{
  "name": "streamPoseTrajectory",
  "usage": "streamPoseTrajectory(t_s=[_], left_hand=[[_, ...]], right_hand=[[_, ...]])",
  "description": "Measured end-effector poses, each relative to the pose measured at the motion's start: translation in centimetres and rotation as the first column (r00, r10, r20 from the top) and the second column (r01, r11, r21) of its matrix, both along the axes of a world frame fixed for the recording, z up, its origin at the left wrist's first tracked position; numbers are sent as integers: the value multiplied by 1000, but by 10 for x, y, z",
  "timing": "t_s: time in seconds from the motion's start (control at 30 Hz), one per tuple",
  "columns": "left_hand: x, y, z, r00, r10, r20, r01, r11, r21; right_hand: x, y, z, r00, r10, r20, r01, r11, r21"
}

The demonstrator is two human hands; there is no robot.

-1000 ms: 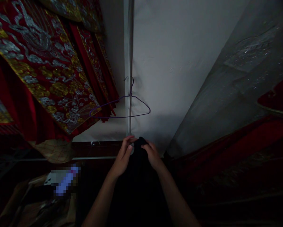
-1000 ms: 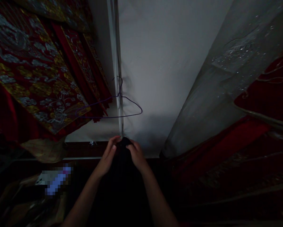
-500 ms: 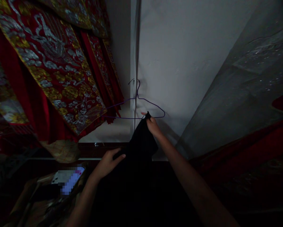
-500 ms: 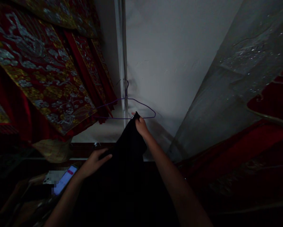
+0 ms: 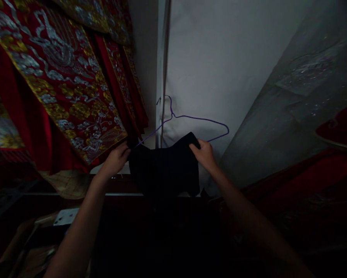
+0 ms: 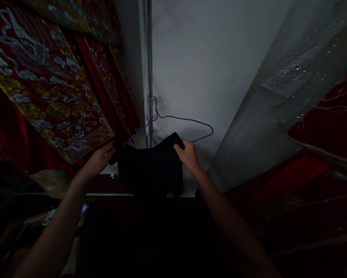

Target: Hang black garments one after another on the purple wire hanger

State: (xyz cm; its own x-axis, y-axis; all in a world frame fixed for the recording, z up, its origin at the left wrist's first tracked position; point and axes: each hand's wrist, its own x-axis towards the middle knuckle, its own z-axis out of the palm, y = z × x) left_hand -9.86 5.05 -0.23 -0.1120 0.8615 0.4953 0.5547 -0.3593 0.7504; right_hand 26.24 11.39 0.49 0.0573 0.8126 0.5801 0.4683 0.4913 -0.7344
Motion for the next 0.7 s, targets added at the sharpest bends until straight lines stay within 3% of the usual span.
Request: streamPoseTrajectory(t_s=[0.13,0.3,0.37,0.47,0.57,0.7], left_hand=[[25,19,36,977,-150,-151,158,986,43],[38,39,50,953,-104,-285,151,977,148],[32,47,49,946,-101,-308,156,975,158],[20,53,50,925,-83,-370,155,973,169],[13,53,57,904,-23,-427,126,969,214],[6,54,65,901,93,-424,29,962,273]], right_hand=[[-13,-12,-9,992,116,-39,-118,991,-58],[-26,-28,-17,960,276,-42,-278,960,-37],[-18,-29,-15,963,260,-75,-260,965,15],[7,-20,-7,969,102,-225,-90,994,63],[39,-2,8,969,55,-240,-62,998,-19],[60,12,31,941,272,-199,-315,920,-232]])
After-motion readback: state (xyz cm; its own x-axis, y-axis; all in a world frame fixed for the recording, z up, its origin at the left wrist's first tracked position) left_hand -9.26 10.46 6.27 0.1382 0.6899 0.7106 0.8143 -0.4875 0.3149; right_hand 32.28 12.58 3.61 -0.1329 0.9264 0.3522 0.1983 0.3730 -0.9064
